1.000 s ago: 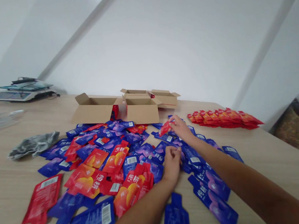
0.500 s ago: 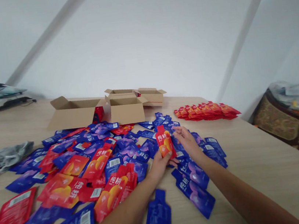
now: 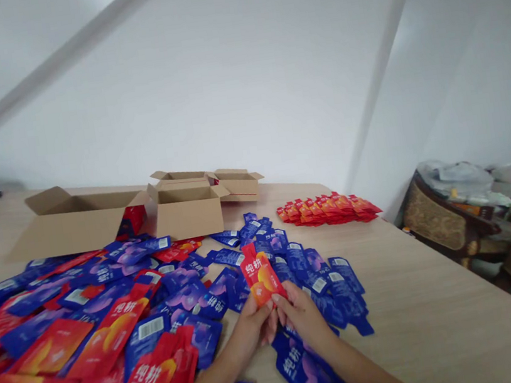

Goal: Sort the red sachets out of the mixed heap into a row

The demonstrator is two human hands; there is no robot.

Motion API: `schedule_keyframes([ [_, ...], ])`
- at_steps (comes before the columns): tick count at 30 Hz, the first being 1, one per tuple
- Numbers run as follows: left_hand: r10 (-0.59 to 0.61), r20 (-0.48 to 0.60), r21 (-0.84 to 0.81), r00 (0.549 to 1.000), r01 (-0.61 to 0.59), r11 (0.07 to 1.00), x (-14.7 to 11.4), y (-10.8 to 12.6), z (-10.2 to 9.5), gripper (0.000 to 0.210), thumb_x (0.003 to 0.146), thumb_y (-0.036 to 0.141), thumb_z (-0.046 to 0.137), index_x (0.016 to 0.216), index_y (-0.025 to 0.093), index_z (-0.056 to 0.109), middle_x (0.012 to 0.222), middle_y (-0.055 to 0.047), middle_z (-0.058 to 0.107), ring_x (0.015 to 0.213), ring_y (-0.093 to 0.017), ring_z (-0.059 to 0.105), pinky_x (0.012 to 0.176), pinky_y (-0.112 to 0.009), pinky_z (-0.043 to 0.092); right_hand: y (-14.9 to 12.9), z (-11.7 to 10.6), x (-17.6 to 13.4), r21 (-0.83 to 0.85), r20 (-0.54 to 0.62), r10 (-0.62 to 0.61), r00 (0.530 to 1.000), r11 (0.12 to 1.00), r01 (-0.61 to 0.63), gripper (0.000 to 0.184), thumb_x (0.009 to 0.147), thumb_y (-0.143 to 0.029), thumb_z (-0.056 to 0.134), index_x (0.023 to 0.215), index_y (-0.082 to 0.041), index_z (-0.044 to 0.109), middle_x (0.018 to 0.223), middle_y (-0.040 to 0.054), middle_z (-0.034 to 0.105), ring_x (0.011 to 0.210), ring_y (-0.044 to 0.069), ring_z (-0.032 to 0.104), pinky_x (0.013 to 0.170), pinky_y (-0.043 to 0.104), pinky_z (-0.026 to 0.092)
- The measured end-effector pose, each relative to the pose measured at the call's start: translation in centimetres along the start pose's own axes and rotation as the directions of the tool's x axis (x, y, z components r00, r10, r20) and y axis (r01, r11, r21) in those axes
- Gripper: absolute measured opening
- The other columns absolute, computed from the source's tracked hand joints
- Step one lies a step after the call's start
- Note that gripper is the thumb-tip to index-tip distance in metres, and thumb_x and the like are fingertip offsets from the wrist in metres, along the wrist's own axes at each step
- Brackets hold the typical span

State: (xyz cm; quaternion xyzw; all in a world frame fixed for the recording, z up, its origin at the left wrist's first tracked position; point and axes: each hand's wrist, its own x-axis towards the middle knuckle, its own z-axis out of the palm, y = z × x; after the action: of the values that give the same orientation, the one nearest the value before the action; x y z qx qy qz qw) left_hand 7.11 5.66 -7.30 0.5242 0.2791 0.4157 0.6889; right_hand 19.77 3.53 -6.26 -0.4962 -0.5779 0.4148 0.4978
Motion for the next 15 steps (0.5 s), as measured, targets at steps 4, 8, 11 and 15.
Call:
schedule_keyframes([
  [4, -0.057, 0.021, 0.027, 0.998, 0.056, 0.998, -0.2, 0.0, 0.0, 0.043, 0.075, 0.061, 0.054, 0.070, 0.018, 0.049, 0.032, 0.009, 0.041, 0.022, -0.006, 0.031, 0.025, -0.016, 0.021, -0.8, -0.4, -0.2, -0.001, -0.012, 0.013, 1.000, 1.000, -0.013, 0.032, 0.084, -0.055, 0.049, 0.072, -0.025, 0.047, 0.044, -0.0062, 0.048, 0.033, 0.009, 0.036, 0.036, 0.022, 0.026],
  [8, -0.081, -0.042, 0.040, 0.996, 0.082, 0.996, -0.4, 0.0, -0.1, 0.051, 0.075, 0.066, 0.050, 0.052, 0.021, 0.039, 0.025, 0.010, 0.030, 0.019, -0.005, 0.024, 0.026, -0.017, 0.020, -1.4, -3.3, 1.4, 0.036, -0.178, -0.020, 0.984, 0.999, 0.027, 0.036, 0.084, -0.058, 0.045, 0.068, -0.025, 0.048, 0.045, -0.0047, 0.049, 0.034, 0.010, 0.037, 0.035, 0.023, 0.026],
  [11, -0.077, -0.092, 0.035, 0.993, 0.081, 0.996, -0.4, 0.3, 0.0, 0.056, 0.076, 0.069, 0.042, 0.047, 0.021, 0.037, 0.024, 0.008, 0.029, 0.020, -0.006, 0.027, 0.027, -0.017, 0.019, -1.7, -8.8, 4.5, 0.013, -0.383, -0.080, 0.920, 0.996, 0.092, 0.039, 0.083, -0.057, 0.044, 0.067, -0.022, 0.046, 0.049, -0.0037, 0.049, 0.038, 0.010, 0.039, 0.037, 0.022, 0.029],
  [15, -0.090, -0.092, 0.110, 0.992, 0.100, 0.989, -0.1, 0.1, 0.2, 0.058, 0.076, 0.069, 0.042, 0.044, 0.021, 0.040, 0.025, 0.007, 0.031, 0.023, -0.006, 0.029, 0.030, -0.019, 0.021, -0.9, -18.4, 10.3, -0.074, -0.553, -0.126, 0.824, 0.992, 0.102, 0.037, 0.078, -0.053, 0.049, 0.062, -0.021, 0.043, 0.046, -0.0038, 0.045, 0.037, 0.008, 0.037, 0.037, 0.021, 0.028],
])
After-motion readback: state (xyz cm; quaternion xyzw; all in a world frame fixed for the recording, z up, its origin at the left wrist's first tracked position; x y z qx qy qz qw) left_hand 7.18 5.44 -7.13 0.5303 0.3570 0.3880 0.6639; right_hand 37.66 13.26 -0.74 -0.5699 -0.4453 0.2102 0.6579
